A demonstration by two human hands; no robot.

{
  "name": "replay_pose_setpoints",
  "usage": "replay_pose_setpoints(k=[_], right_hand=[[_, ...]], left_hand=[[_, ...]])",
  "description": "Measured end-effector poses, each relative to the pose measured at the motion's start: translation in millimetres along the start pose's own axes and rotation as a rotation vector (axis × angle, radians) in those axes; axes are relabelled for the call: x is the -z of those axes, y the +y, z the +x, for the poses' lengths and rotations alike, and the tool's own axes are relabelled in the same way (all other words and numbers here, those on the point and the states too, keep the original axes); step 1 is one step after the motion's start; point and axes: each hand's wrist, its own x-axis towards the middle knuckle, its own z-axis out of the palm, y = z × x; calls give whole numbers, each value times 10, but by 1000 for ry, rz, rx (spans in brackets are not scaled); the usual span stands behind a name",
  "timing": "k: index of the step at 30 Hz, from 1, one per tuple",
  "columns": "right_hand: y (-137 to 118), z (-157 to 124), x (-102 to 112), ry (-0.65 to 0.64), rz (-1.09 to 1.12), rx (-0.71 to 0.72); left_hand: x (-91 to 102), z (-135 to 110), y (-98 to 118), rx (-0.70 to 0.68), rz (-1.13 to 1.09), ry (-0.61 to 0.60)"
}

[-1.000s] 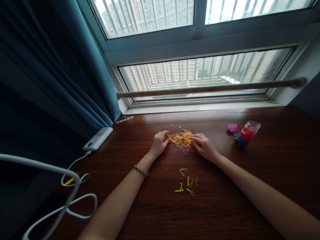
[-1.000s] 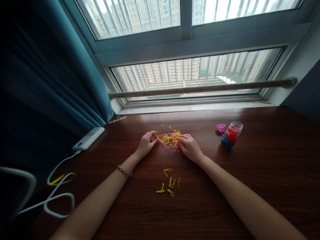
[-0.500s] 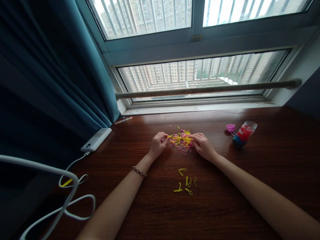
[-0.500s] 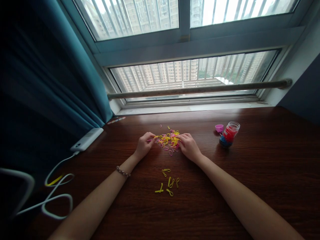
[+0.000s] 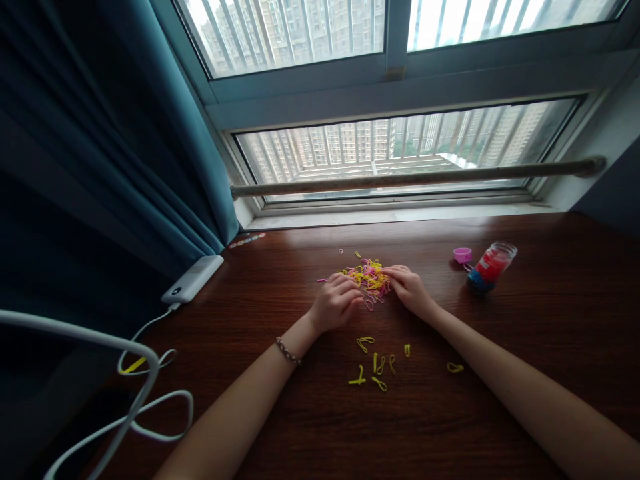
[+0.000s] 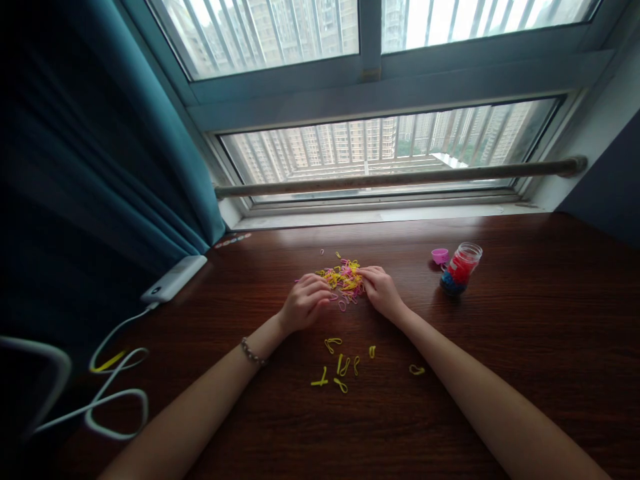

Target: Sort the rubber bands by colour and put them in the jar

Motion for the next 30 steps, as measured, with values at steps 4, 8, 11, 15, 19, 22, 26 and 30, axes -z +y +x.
replay_pose_setpoints(k=[4, 8, 11, 15, 19, 22, 26, 30], right_hand=[[-27, 4, 56, 44, 144, -231], [-64, 5, 89, 59, 256, -362], [-59, 8, 82, 82, 309, -370], [-92, 13, 83, 101, 358, -389], [-279, 5, 102, 22, 437, -358], [-444, -20, 83, -349, 469, -224], [-477, -62, 6, -449, 262, 7], [-351, -89, -57, -236, -24, 148]], left_hand=[[-32, -4, -334, 299, 90, 303], [-84, -12, -552, 455, 48, 315], [-118, -23, -593, 492, 3, 198], [-143, -32, -588, 481, -8, 100], [-153, -34, -599, 474, 2, 107], [-149, -33, -611, 473, 13, 150], [-128, -37, -616, 468, -18, 256], [-105, -46, -599, 549, -92, 333]])
